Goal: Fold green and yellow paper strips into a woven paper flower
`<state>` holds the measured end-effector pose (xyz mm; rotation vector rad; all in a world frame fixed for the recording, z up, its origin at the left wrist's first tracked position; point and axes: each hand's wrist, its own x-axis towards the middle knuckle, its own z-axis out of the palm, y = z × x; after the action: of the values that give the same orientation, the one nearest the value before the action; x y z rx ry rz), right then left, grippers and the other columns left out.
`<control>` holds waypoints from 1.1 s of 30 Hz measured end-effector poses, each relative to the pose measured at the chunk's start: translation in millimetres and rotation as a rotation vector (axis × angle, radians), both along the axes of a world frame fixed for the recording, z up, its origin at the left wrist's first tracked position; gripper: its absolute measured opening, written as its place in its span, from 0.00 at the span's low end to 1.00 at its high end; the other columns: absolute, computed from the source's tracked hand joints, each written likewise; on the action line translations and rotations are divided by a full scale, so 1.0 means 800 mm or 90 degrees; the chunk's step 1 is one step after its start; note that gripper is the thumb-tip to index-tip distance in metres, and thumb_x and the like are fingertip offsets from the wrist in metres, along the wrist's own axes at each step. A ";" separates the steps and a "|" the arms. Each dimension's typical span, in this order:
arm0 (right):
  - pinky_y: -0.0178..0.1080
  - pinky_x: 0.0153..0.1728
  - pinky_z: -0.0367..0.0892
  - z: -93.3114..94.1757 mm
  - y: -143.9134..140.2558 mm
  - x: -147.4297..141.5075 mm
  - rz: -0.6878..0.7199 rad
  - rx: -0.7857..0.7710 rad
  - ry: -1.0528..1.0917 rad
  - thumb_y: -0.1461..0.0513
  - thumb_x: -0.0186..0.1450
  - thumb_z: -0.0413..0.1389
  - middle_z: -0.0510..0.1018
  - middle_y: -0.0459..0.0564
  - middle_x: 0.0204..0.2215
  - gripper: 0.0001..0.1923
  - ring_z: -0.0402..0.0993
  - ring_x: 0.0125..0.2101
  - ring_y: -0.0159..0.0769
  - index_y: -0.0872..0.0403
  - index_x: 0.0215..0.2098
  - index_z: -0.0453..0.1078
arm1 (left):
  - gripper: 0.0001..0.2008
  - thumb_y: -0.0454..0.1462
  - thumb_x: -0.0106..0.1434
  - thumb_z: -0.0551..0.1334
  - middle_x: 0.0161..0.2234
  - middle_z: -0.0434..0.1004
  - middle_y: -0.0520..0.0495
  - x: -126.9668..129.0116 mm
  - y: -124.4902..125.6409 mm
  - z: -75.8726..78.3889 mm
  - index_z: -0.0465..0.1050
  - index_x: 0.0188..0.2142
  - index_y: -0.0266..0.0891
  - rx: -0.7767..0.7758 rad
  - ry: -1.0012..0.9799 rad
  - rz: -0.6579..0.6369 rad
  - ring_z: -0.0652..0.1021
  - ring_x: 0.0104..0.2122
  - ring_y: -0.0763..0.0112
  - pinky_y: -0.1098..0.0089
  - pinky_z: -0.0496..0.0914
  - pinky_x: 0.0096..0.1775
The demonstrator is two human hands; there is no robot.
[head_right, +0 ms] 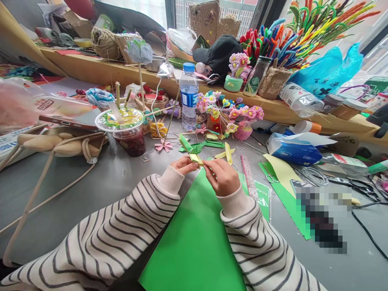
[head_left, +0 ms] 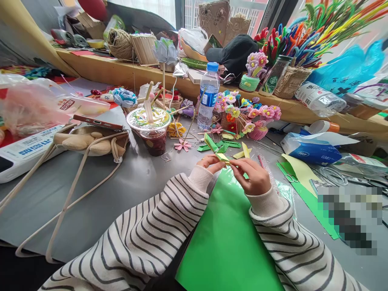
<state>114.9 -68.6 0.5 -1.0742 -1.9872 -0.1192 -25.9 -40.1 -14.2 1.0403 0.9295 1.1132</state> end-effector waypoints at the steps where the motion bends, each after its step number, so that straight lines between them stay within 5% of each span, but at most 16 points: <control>1: 0.34 0.24 0.64 0.001 -0.001 0.000 0.003 -0.011 0.021 0.66 0.57 0.50 0.72 0.50 0.25 0.09 0.65 0.21 0.28 0.56 0.34 0.69 | 0.06 0.36 0.43 0.63 0.30 0.68 0.49 0.000 0.000 -0.001 0.72 0.22 0.36 -0.025 -0.034 -0.017 0.69 0.36 0.70 0.67 0.59 0.44; 8: 0.34 0.24 0.65 0.033 -0.013 0.003 0.028 -0.044 0.069 0.65 0.54 0.54 0.69 0.49 0.29 0.11 0.64 0.30 0.32 0.52 0.36 0.70 | 0.15 0.39 0.38 0.67 0.32 0.72 0.50 -0.001 -0.003 0.003 0.71 0.28 0.40 -0.208 -0.316 -0.221 0.70 0.37 0.72 0.69 0.62 0.40; 13: 0.37 0.29 0.65 0.053 -0.020 0.002 -0.001 0.074 -0.028 0.67 0.52 0.55 0.70 0.50 0.31 0.10 0.64 0.32 0.34 0.52 0.33 0.70 | 0.13 0.38 0.38 0.67 0.32 0.72 0.52 -0.006 -0.010 0.015 0.70 0.26 0.40 -0.249 -0.406 -0.339 0.69 0.40 0.70 0.68 0.62 0.41; 16: 0.38 0.32 0.65 0.054 -0.021 -0.002 0.029 0.043 0.004 0.68 0.53 0.54 0.71 0.50 0.30 0.08 0.66 0.33 0.34 0.54 0.32 0.67 | 0.12 0.37 0.40 0.67 0.32 0.72 0.52 -0.007 -0.014 0.019 0.69 0.26 0.39 -0.264 -0.420 -0.354 0.69 0.41 0.71 0.66 0.61 0.43; 22: 0.36 0.33 0.66 0.047 -0.024 -0.010 -0.016 0.084 -0.025 0.70 0.55 0.51 0.74 0.50 0.27 0.09 0.68 0.30 0.32 0.56 0.34 0.65 | 0.18 0.39 0.37 0.68 0.32 0.72 0.50 0.001 -0.012 0.007 0.69 0.30 0.38 -0.277 -0.356 -0.329 0.71 0.38 0.69 0.65 0.62 0.42; 29: 0.35 0.35 0.66 0.039 -0.020 -0.006 -0.108 0.215 -0.134 0.71 0.54 0.53 0.75 0.51 0.27 0.09 0.69 0.30 0.34 0.58 0.33 0.67 | 0.19 0.37 0.41 0.66 0.26 0.73 0.48 0.000 -0.003 0.019 0.64 0.33 0.35 -0.284 -0.260 -0.142 0.75 0.26 0.72 0.69 0.66 0.37; 33: 0.35 0.32 0.66 0.032 -0.018 -0.006 -0.119 0.217 -0.161 0.70 0.54 0.53 0.75 0.52 0.26 0.07 0.70 0.29 0.34 0.57 0.31 0.68 | 0.27 0.34 0.37 0.68 0.24 0.73 0.51 0.002 -0.009 0.030 0.57 0.36 0.37 -0.156 -0.242 -0.055 0.75 0.25 0.72 0.68 0.69 0.34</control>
<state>110.5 -83.4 26.2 -1.0561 -1.9861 -0.6990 -24.6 -47.2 9.9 0.6334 0.6877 1.0489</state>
